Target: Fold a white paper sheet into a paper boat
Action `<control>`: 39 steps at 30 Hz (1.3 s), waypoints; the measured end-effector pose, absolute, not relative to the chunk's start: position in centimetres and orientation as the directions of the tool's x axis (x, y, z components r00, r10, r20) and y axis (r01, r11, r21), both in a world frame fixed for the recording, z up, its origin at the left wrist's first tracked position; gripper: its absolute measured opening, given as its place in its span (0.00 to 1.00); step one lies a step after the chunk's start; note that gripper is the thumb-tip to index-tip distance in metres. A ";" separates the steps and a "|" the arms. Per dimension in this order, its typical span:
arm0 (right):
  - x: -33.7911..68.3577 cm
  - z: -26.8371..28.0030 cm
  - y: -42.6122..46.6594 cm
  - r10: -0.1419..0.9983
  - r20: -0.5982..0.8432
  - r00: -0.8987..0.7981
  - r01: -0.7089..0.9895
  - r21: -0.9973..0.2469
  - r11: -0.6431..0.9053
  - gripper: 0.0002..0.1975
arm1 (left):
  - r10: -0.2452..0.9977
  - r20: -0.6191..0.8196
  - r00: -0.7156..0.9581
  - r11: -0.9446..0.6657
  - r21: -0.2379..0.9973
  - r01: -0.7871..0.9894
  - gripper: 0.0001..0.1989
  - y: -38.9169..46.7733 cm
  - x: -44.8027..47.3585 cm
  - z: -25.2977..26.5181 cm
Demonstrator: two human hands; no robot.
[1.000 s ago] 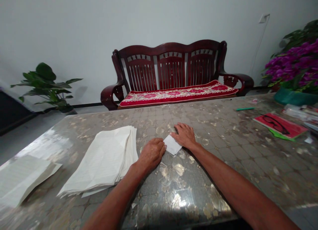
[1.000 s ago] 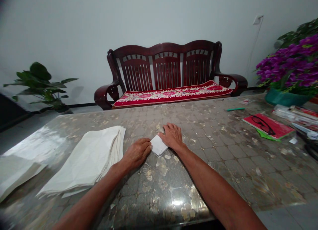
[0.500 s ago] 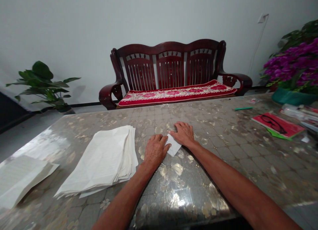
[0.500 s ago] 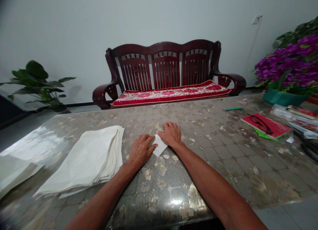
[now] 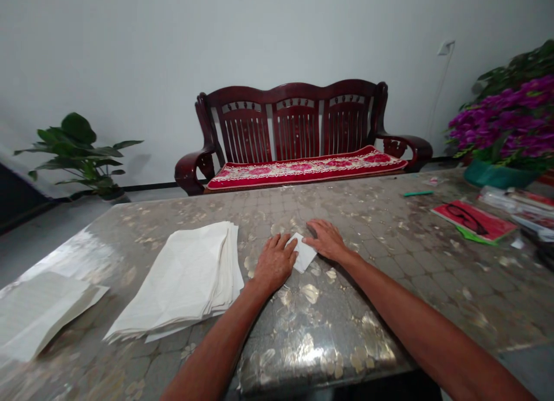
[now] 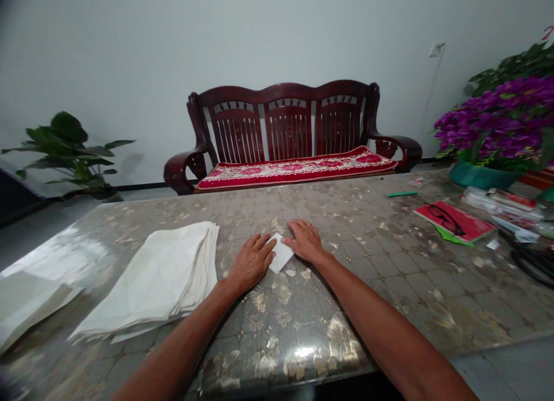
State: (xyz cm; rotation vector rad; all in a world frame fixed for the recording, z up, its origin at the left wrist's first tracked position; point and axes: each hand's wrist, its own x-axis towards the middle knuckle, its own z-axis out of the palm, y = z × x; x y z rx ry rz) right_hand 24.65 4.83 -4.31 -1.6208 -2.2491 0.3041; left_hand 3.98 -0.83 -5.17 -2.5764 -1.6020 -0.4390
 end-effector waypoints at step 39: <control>26.7 -4.5 0.8 0.783 0.303 -0.543 0.714 -0.325 0.621 0.16 | 0.788 0.343 0.511 -0.615 0.417 0.669 0.15 -1.7 2.7 -3.8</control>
